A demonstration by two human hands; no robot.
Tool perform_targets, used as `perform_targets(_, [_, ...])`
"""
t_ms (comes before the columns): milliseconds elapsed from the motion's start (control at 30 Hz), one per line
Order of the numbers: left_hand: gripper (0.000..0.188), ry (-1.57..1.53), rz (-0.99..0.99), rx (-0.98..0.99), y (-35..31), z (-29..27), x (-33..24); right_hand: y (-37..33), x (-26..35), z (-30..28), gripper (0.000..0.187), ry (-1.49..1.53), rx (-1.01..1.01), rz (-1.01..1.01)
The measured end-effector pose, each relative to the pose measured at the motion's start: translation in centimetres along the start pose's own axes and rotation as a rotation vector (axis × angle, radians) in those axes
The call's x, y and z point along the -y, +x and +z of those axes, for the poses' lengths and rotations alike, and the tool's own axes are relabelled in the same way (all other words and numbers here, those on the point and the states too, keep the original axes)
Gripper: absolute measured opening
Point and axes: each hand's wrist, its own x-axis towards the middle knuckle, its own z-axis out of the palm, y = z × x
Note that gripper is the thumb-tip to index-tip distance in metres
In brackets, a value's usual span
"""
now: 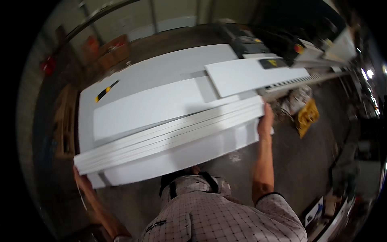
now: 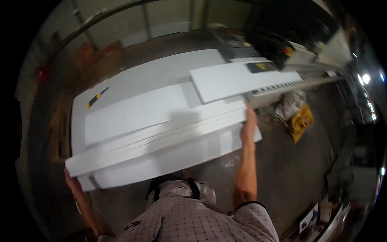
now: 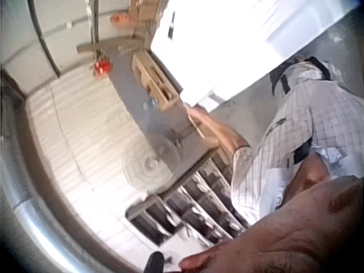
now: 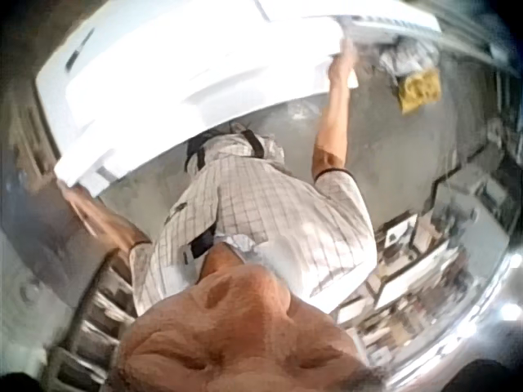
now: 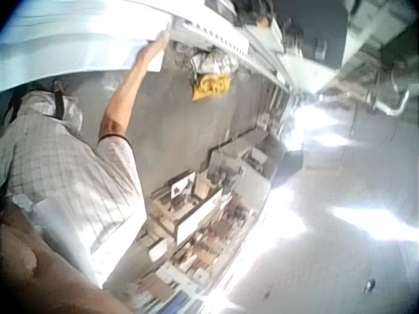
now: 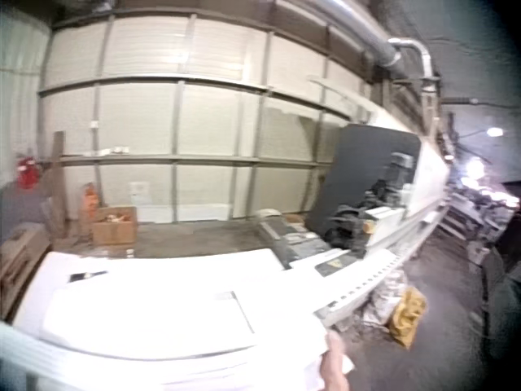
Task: The person picks up several long white boards from a stack on a table, carries them over to a larger stack on the floor, and carefully places them on top of the stack.
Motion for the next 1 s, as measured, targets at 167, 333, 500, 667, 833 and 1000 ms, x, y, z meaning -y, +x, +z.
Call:
perform_targets(167, [0.032, 0.099, 0.221, -0.056, -0.3, 1.6, 0.6, 0.1, -0.3, -1.6, 0.037, 0.093, -0.075, 0.124])
perform_targets(333, [0.034, 0.044, 0.185, -0.143, -0.6, 1.7, 0.6, 0.2, -0.5, -2.4, 0.054, 0.058, -0.122, 0.189])
perform_targets(500, [0.035, -0.093, 0.191, -0.185, -2.4, 4.1, 0.6, 1.0, -0.3, -2.6, 0.057, 0.069, -0.064, 0.210])
perform_targets(667, [0.043, -0.065, 0.181, -0.120, -2.8, 6.5, 0.2, 2.5, -0.1, -3.7, 0.054, -0.040, -0.001, 0.190])
perform_targets(833, [0.063, -0.062, 0.247, -0.011, -1.9, 5.1, 1.6, 3.2, -0.6, -2.6, 0.052, -0.073, -0.008, 0.212])
perform_targets(1000, [0.078, -0.053, 0.202, 0.286, -1.5, 3.3, 2.3, 3.3, -2.1, -0.1, 0.050, -0.116, -0.003, 0.226])
